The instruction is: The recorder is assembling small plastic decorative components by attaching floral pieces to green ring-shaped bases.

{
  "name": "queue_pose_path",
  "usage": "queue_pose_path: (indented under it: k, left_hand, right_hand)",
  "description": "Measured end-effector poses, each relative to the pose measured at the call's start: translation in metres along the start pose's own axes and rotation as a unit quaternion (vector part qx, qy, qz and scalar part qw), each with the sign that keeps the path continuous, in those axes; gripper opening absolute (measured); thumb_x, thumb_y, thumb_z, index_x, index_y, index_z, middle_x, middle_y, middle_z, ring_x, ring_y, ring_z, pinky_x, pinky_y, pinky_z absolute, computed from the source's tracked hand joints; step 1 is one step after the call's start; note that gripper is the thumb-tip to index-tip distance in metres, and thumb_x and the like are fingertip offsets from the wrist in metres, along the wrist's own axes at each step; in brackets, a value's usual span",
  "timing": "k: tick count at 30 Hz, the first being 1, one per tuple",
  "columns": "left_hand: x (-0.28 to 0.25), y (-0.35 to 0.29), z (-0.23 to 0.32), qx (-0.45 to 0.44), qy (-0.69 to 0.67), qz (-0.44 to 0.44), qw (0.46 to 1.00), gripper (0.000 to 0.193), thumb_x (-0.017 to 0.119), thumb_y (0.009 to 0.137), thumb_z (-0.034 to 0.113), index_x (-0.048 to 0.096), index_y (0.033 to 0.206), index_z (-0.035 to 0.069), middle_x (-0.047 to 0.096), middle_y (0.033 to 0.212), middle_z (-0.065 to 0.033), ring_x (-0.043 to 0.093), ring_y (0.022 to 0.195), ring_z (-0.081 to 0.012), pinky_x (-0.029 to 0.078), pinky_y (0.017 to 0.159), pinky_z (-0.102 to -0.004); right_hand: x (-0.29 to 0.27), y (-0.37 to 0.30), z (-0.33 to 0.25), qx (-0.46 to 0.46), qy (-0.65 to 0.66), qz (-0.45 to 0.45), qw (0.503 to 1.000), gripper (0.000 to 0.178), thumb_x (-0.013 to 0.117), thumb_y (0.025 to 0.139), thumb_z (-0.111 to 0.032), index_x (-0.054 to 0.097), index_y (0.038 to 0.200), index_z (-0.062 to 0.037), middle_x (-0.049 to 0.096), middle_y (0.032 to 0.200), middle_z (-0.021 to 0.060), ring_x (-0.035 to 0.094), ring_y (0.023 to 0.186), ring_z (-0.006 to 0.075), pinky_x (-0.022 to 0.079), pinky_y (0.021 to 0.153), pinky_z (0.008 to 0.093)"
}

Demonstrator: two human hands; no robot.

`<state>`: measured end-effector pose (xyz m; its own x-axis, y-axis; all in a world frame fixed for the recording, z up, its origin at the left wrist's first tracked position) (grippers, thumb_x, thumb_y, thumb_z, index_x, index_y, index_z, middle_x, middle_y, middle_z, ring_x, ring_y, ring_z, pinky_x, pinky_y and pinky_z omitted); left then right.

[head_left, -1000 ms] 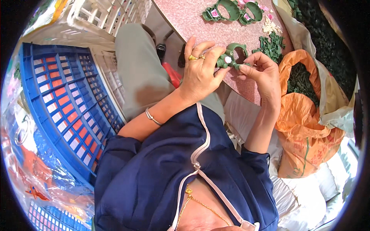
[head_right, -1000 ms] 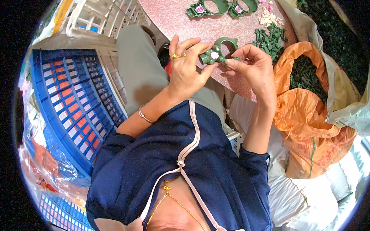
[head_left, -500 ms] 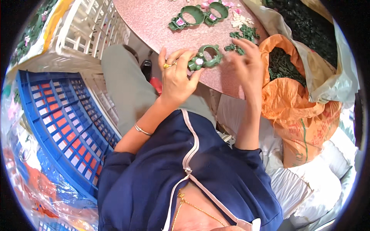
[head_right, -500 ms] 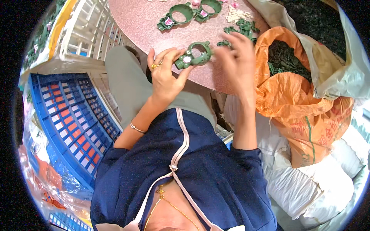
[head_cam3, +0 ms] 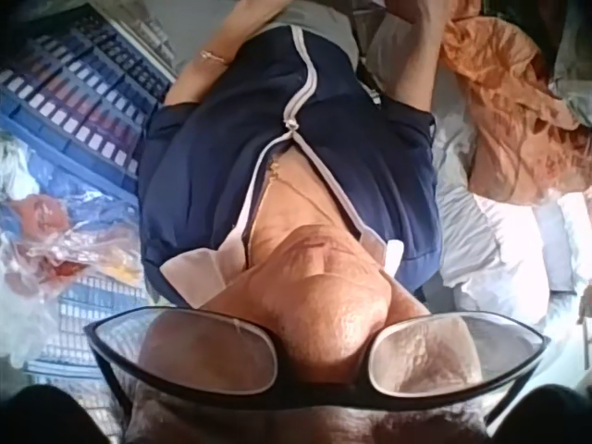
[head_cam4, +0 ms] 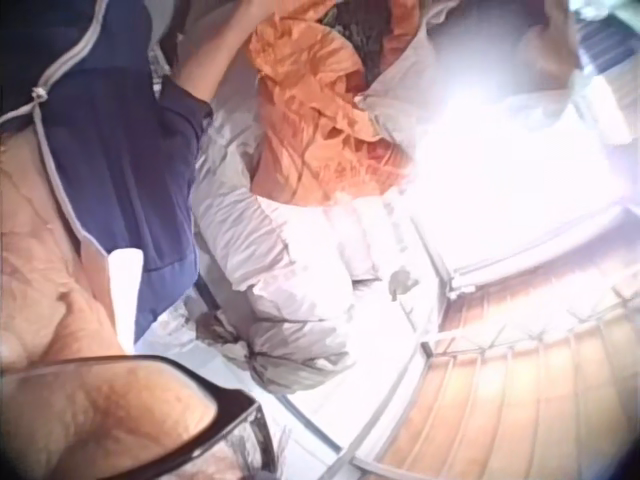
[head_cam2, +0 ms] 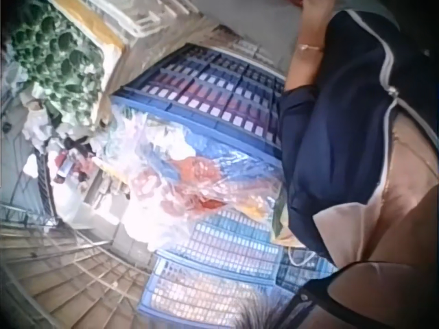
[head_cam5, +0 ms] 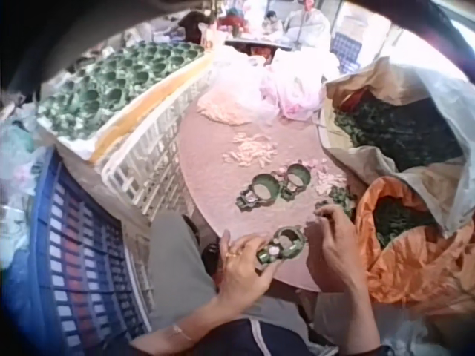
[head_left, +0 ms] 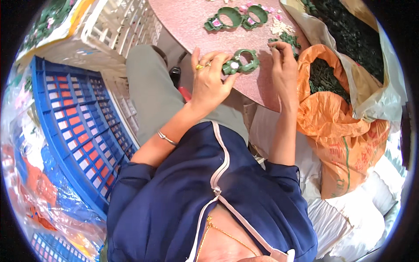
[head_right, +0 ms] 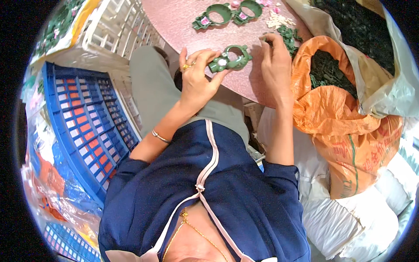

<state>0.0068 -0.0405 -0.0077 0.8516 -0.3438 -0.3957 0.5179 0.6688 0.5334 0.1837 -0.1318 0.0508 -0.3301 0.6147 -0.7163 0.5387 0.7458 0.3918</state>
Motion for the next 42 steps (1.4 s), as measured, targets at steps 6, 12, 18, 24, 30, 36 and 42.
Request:
queue_pose_path:
  k: [6,12,18,24,30,36,42]
  left_hand:
    - [0.0,0.0,0.0,0.003,-0.005,0.013,1.0,0.047,0.082,0.072,0.016,0.06,0.112,0.006,0.072,0.1,-0.0051,0.061,0.111,-0.0243,0.019,0.117,-0.0537]
    - [0.0,-0.001,-0.002,0.004,-0.008,0.017,1.0,0.05,0.082,0.071,0.016,0.057,0.113,0.005,0.071,0.1,-0.0058,0.061,0.11,-0.0249,0.019,0.117,-0.0548]
    - [0.002,-0.003,-0.003,-0.017,-0.012,0.003,1.0,0.053,0.084,0.072,0.019,0.057,0.116,0.007,0.072,0.103,-0.0024,0.061,0.113,-0.0228,0.016,0.118,-0.0513]
    - [0.002,-0.003,-0.003,-0.019,-0.007,0.0,1.0,0.054,0.083,0.071,0.019,0.057,0.118,0.006,0.071,0.106,-0.0029,0.06,0.114,-0.0227,0.016,0.118,-0.0516]
    - [0.001,-0.002,0.002,-0.002,-0.027,0.015,1.0,0.052,0.081,0.072,0.017,0.057,0.116,0.005,0.07,0.096,-0.0064,0.062,0.108,-0.0254,0.018,0.117,-0.0547]
    - [0.002,-0.004,0.002,-0.006,0.009,0.006,1.0,0.051,0.083,0.072,0.018,0.059,0.115,0.006,0.073,0.103,-0.0026,0.061,0.111,-0.0228,0.02,0.116,-0.052]
    - [-0.006,0.003,-0.003,-0.016,-0.033,0.049,0.998,0.047,0.08,0.081,0.019,0.056,0.119,0.005,0.073,0.107,-0.0087,0.065,0.104,-0.0254,0.027,0.111,-0.0495]
  right_hand:
    - [-0.003,0.014,-0.032,-0.095,0.07,-0.172,0.978,0.021,0.067,0.088,-0.005,0.07,0.108,-0.0038,0.063,0.091,0.0095,0.061,0.084,0.0219,0.047,0.074,0.0315]
    - [-0.002,0.037,-0.05,-0.135,0.03,-0.239,0.961,0.014,0.072,0.08,-0.008,0.072,0.093,-0.0049,0.066,0.08,0.0088,0.063,0.08,0.0248,0.048,0.075,0.0349]
    - [0.003,0.047,-0.046,-0.095,0.035,-0.355,0.929,0.01,0.071,0.083,-0.007,0.072,0.091,-0.0016,0.068,0.081,0.0096,0.064,0.076,0.0199,0.049,0.07,0.0318]
    - [0.009,0.052,-0.03,0.11,0.057,-0.408,0.904,0.011,0.07,0.088,-0.01,0.069,0.087,0.0006,0.063,0.073,0.0005,0.055,0.069,0.0085,0.044,0.064,0.0271]
    - [0.014,0.066,-0.033,0.095,-0.012,-0.423,0.901,0.022,0.076,0.081,-0.018,0.07,0.081,0.0024,0.059,0.062,0.0037,0.053,0.059,0.0108,0.043,0.055,0.0318]
    - [0.013,0.052,-0.049,-0.019,-0.063,-0.297,0.952,0.039,0.079,0.08,-0.019,0.069,0.113,-0.0015,0.07,0.1,0.0164,0.067,0.078,0.0223,0.054,0.073,0.0356]
    - [-0.012,0.024,-0.027,0.062,0.124,0.113,0.984,0.036,0.071,0.09,-0.009,0.062,0.124,0.001,0.067,0.114,0.008,0.066,0.094,0.0148,0.051,0.08,0.0259]
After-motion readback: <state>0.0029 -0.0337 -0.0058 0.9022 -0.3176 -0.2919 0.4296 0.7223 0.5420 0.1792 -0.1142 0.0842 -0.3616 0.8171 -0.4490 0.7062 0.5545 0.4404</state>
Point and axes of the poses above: each hand's wrist, its own y-axis towards the middle knuckle, its own x-axis out of the palm, z = x × y, the point moved 2 cm from there along y, towards the middle knuckle
